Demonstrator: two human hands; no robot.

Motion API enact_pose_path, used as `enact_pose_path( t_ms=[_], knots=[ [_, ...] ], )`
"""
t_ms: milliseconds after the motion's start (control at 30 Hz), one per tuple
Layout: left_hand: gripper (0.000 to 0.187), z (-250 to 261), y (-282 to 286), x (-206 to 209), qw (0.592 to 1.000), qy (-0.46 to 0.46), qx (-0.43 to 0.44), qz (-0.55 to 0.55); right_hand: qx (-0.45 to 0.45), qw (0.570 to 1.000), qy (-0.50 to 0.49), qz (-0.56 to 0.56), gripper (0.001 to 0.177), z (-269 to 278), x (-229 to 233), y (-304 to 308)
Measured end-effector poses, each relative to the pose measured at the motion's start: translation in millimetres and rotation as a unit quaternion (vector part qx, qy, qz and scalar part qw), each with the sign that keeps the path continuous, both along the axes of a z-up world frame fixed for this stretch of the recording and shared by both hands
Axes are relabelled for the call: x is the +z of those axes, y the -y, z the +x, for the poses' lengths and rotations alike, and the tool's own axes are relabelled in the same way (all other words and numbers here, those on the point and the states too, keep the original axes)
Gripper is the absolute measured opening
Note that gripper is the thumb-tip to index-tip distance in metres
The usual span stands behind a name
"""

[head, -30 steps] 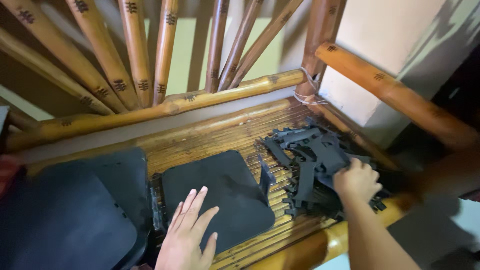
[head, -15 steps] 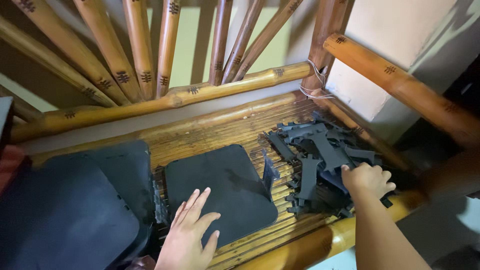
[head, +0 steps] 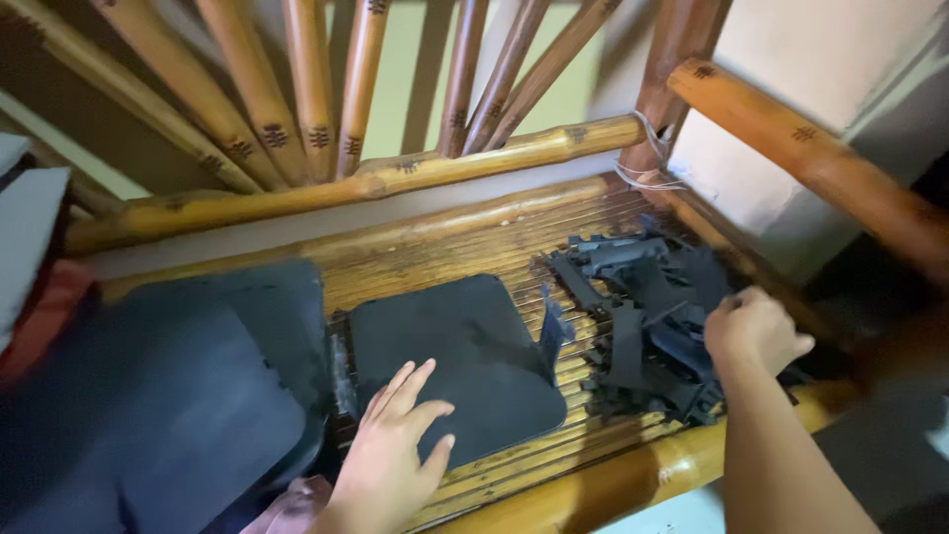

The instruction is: The person assembles black plastic components on a bamboo bench. They wipe the surfaces with a cloth, then attach smaller plastic pieces to larger flat panels, stacking the assembled units as they progress.

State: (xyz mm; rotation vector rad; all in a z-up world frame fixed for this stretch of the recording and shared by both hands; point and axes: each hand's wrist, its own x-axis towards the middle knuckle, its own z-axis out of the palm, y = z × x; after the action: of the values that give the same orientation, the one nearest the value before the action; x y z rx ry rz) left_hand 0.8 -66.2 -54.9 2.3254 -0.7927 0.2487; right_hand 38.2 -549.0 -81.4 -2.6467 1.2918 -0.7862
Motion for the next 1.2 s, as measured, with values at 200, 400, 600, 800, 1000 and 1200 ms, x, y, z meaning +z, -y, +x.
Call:
enact_pose_path(
  t_ms=[200,400,600,800,1000,1200],
  knots=[
    [0.031,3.4,6.5,-1.1,0.986,-0.105,0.042,-0.123,0.297,0.914,0.263,-0.081,0.012,0.5,82.7,-116.7],
    [0.056,11.2,13.8,34.7,0.703,-0.462,-0.001,-0.540,0.551,0.794,0.180,-0.184,0.012,-36.9,129.3,-299.0],
    [0.057,2.8,-22.4,82.4,0.693,-0.372,0.045,-0.616,0.743,0.613,0.262,0.058,0.047,-76.4,113.1,-355.5],
    [0.073,9.0,-80.5,110.1,0.728,-0.372,0.080,-0.570,0.770,0.613,0.168,0.046,0.030,-77.6,27.3,-396.7],
    [0.090,14.3,-102.6,96.9,0.684,-0.448,0.019,-0.575,0.789,0.604,0.084,-0.076,0.014,-80.3,-40.4,-454.4],
    [0.072,8.2,-118.3,103.6,0.705,-0.442,0.085,-0.547,0.649,0.651,-0.206,0.335,0.017,-64.5,-5.2,-425.0]
  ],
)
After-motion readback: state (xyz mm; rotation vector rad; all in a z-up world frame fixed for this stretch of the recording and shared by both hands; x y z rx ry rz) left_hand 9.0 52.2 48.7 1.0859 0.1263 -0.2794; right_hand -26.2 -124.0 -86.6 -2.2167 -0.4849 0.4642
